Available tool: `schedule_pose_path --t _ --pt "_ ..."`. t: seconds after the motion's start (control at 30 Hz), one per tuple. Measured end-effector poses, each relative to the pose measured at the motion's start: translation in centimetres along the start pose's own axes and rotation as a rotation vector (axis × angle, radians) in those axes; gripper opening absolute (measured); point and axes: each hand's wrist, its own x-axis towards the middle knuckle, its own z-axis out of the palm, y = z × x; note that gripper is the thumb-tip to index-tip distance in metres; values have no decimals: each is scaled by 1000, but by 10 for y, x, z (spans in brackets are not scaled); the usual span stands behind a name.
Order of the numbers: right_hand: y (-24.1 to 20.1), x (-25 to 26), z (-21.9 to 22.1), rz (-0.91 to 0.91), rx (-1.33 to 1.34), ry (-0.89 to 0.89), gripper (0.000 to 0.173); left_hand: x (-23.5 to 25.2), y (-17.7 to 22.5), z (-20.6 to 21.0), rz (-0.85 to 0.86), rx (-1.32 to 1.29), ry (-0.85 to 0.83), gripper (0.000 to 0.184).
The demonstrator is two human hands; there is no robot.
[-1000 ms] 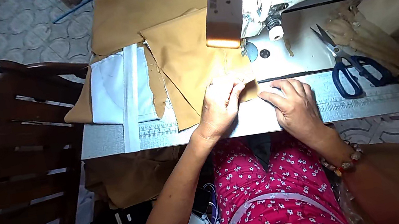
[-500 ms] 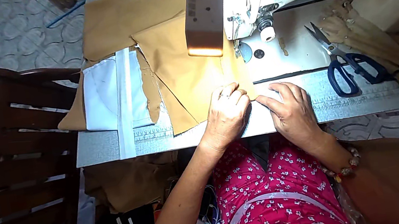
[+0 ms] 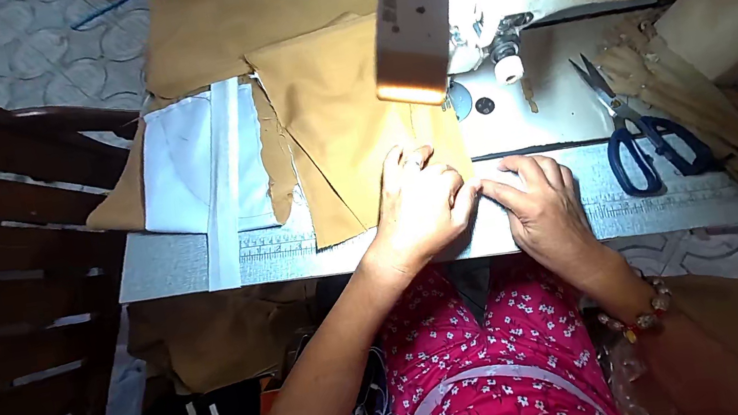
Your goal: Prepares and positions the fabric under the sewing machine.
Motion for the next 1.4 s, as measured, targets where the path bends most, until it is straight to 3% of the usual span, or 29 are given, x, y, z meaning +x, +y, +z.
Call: schedule_pose_path --t 0.07,0.17,0.23,0.77,1.03,1.2,1.4 --pt "2 0 1 -11 -7 3 41 5 -1 4 -74 -10 43 32" --pt "2 -1 2 -19 -21 3 42 4 -8 -1 -223 -19 -117 38" --pt "2 -1 2 -16 -25 -1 41 -1 -15 -2 -250 -58 -130 41" --pt "11 35 3 -11 -8 -106 43 26 -50 -7 -241 -151 -239 43" --pt "11 53 -6 14 -52 -161 45 60 -79 4 -217 -158 -195 47" --pt "13 55 7 65 -91 -123 45 88 -110 21 -181 -154 -138 48" --pt "17 54 19 90 -76 -27 44 107 -103 -4 -245 -116 -284 48"
